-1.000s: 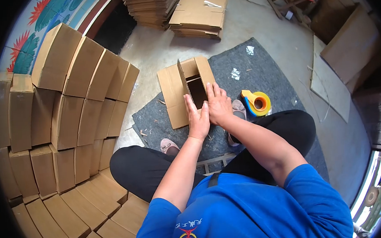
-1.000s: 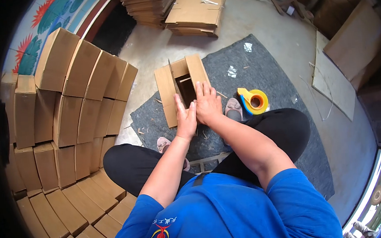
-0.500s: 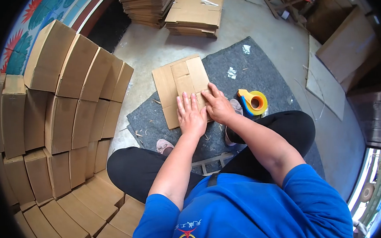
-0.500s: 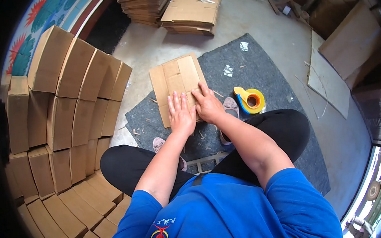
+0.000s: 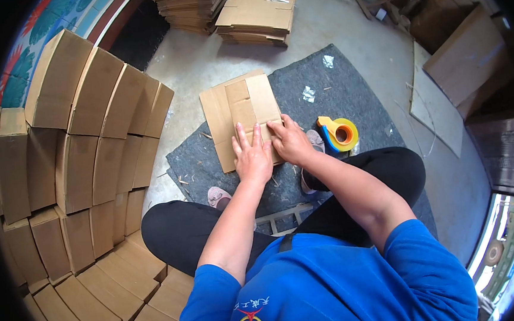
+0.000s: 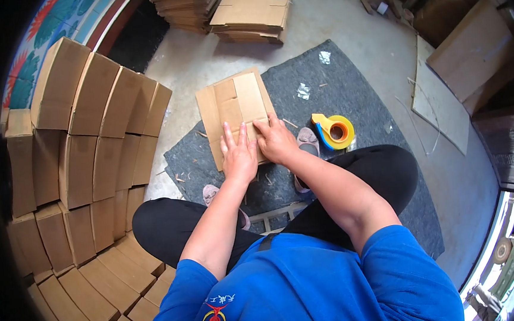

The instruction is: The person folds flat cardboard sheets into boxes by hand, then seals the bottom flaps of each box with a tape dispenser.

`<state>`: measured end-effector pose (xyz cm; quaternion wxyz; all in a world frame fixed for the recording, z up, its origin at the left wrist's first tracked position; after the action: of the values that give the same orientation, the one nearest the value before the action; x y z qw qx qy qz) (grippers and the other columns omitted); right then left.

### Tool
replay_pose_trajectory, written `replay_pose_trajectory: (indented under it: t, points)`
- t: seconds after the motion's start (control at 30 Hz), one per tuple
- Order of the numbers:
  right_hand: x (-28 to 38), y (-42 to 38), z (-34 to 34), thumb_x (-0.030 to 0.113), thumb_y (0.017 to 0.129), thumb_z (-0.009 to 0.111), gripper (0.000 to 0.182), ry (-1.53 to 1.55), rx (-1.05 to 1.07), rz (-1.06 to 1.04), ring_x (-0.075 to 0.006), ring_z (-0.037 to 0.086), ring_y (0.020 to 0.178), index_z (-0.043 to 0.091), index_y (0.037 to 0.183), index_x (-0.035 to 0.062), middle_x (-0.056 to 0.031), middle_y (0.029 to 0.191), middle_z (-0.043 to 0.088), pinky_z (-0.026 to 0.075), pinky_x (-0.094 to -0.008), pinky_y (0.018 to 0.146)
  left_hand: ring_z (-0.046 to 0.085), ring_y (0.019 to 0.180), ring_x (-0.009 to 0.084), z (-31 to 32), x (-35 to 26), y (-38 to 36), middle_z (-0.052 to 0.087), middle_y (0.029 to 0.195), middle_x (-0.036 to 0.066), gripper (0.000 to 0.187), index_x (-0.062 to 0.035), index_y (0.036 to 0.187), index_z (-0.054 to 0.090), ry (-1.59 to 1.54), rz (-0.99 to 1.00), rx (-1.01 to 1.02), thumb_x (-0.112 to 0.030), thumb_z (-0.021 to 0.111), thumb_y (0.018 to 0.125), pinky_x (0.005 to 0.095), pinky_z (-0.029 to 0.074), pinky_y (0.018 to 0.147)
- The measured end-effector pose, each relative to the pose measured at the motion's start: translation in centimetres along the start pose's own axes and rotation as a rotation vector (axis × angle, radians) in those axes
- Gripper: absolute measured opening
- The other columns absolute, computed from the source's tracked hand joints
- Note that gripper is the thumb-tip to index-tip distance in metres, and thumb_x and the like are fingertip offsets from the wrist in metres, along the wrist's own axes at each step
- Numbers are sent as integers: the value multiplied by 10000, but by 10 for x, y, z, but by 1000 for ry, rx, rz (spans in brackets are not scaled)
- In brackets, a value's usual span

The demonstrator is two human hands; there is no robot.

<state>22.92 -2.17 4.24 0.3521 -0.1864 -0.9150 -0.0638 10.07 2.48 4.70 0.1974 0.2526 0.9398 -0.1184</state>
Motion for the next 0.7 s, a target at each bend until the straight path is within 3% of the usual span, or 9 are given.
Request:
replay_pose_trajectory:
  t: [0.1, 0.17, 0.27, 0.4, 0.47, 0.53, 0.57, 0.7]
  points:
    - [8, 34, -18, 231, 893, 604, 263, -19, -11, 113, -375, 490, 1267, 666, 1100, 81, -181, 1434, 458, 438, -467, 1041, 283, 1421, 456, 3, -5, -2, 128, 1633, 172, 568, -264, 1521, 377, 99, -32, 14, -397, 523, 989, 533, 353, 1115]
    - [11, 70, -28, 244, 892, 605, 307, -144, -76, 106, -351, 474, 1279, 658, 1141, 74, -161, 1434, 465, 427, -457, 1055, 315, 1398, 453, 4, -6, -2, 131, 1631, 172, 580, -264, 1524, 374, 123, -19, -19, -401, 532, 982, 526, 361, 1109]
    - [11, 121, -34, 291, 893, 600, 481, -222, -45, 71, -349, 440, 1314, 570, 1319, 68, -162, 1449, 453, 392, -454, 1091, 312, 1397, 459, 2, -4, -3, 132, 1629, 177, 580, -259, 1523, 376, 92, -5, -11, -396, 535, 982, 523, 361, 1109]
    - [-2, 168, -9, 355, 910, 584, 522, -64, 20, -3, -355, 442, 1310, 540, 1365, 103, -148, 1437, 476, 381, -473, 1093, 319, 1381, 475, 3, -3, 0, 155, 1615, 200, 563, -243, 1509, 404, 50, 4, -7, -386, 534, 980, 515, 376, 1100]
    - [-7, 167, 9, 388, 921, 581, 479, -12, 116, 8, -354, 445, 1285, 577, 1342, 159, -139, 1388, 510, 379, -464, 1087, 326, 1368, 484, 7, -1, 2, 172, 1605, 216, 563, -233, 1493, 428, 54, 26, -49, -378, 557, 965, 517, 396, 1082]
    - [-1, 154, 11, 378, 934, 586, 416, -51, -69, -43, -352, 467, 1215, 619, 1294, 173, -148, 1275, 558, 370, -453, 1082, 332, 1359, 490, 7, -1, 0, 179, 1600, 226, 571, -230, 1481, 444, 32, 40, -78, -373, 584, 946, 513, 409, 1072]
    - [1, 153, 13, 398, 931, 596, 350, -22, -148, -49, -335, 479, 1164, 669, 1203, 189, -118, 1190, 576, 383, -450, 1041, 332, 1359, 490, 9, 1, 0, 179, 1600, 226, 571, -230, 1481, 444, 33, 29, -68, -373, 584, 946, 513, 409, 1072]
    - [11, 155, 11, 408, 917, 601, 319, -138, -176, -55, -317, 477, 1160, 680, 1120, 175, -100, 1138, 595, 388, -452, 996, 335, 1353, 494, 10, 0, -1, 183, 1598, 229, 580, -228, 1471, 458, 68, 45, -81, -364, 609, 928, 513, 407, 1075]
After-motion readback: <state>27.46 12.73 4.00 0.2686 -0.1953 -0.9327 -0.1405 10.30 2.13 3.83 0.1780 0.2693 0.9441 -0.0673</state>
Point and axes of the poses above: each hand's wrist, its own y-axis towards the middle knuckle, its own z-axis out of the palm, x = y × z, the point moved 5 cm from there along y, towards the middle knuckle
